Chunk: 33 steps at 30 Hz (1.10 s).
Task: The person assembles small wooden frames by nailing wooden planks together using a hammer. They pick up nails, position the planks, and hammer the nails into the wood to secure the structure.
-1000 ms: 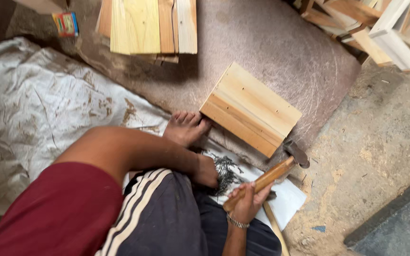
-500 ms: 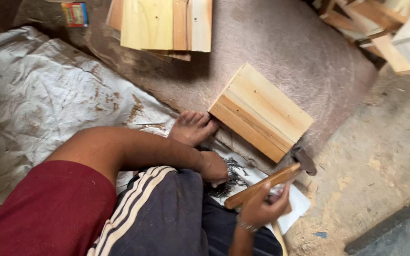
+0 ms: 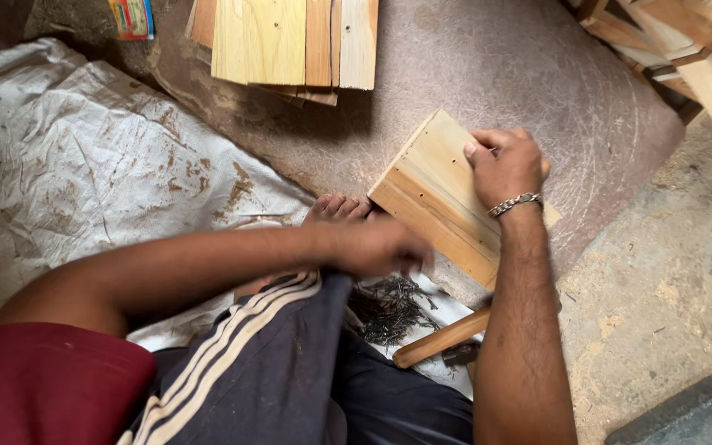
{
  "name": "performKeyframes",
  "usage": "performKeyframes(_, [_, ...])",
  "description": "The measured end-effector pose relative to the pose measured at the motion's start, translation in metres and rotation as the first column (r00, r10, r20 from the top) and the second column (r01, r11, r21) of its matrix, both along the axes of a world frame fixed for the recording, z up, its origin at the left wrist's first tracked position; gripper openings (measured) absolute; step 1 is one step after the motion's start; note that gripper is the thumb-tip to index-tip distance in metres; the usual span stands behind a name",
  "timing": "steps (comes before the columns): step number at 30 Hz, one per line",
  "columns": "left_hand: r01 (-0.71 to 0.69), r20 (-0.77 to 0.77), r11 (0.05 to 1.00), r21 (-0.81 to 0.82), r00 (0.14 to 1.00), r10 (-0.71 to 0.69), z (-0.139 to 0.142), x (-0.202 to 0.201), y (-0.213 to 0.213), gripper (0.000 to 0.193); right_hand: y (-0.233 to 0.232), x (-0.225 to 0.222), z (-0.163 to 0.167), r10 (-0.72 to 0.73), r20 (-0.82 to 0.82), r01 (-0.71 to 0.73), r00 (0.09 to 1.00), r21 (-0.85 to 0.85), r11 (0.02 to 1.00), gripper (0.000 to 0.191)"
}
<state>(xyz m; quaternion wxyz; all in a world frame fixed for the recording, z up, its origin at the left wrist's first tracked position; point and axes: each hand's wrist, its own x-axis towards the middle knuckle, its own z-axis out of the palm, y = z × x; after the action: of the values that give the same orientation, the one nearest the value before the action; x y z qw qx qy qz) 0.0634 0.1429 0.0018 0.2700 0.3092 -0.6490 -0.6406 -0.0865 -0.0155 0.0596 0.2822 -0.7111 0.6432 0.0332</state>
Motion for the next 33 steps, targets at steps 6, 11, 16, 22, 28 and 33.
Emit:
performKeyframes(6, [-0.616, 0.152, 0.787, -0.013, 0.777, 0.611, 0.008, 0.019, -0.081, 0.006, 0.017, -0.005, -0.002, -0.001, 0.039, 0.014, 0.999, -0.315, 0.949, 0.026])
performKeyframes(11, [-0.642, 0.084, 0.702, -0.308, 0.717, 0.692, -0.012, 0.002, -0.123, 0.006, 0.099, -0.048, -0.005, -0.114, 0.36, 0.301, 0.926, -0.523, 0.797, 0.037])
performKeyframes(16, [-0.549, 0.131, 0.708, -0.443, 0.742, 0.657, -0.032, -0.008, -0.132, 0.006, 0.229, -0.098, -0.027, -0.489, 0.511, 0.699, 0.706, -0.393, 0.598, 0.046])
performKeyframes(22, [-0.496, 0.178, 0.655, -0.57, 0.703, 0.688, -0.04, -0.014, -0.127, 0.008, 0.32, -0.121, -0.067, -0.706, 0.688, 0.759, 0.169, 0.366, 0.539, 0.059])
performKeyframes(28, [-0.473, 0.193, 0.628, -0.618, 0.683, 0.705, -0.038, -0.015, -0.126, 0.008, 0.319, -0.137, -0.039, -0.78, 0.588, 0.451, -0.216, 0.768, 0.454, 0.051])
performKeyframes(33, [-0.496, 0.178, 0.621, -0.606, 0.677, 0.714, -0.037, -0.014, -0.125, 0.008, 0.307, -0.131, -0.001, -0.702, 0.487, 0.262, -0.52, 0.873, 0.411, 0.047])
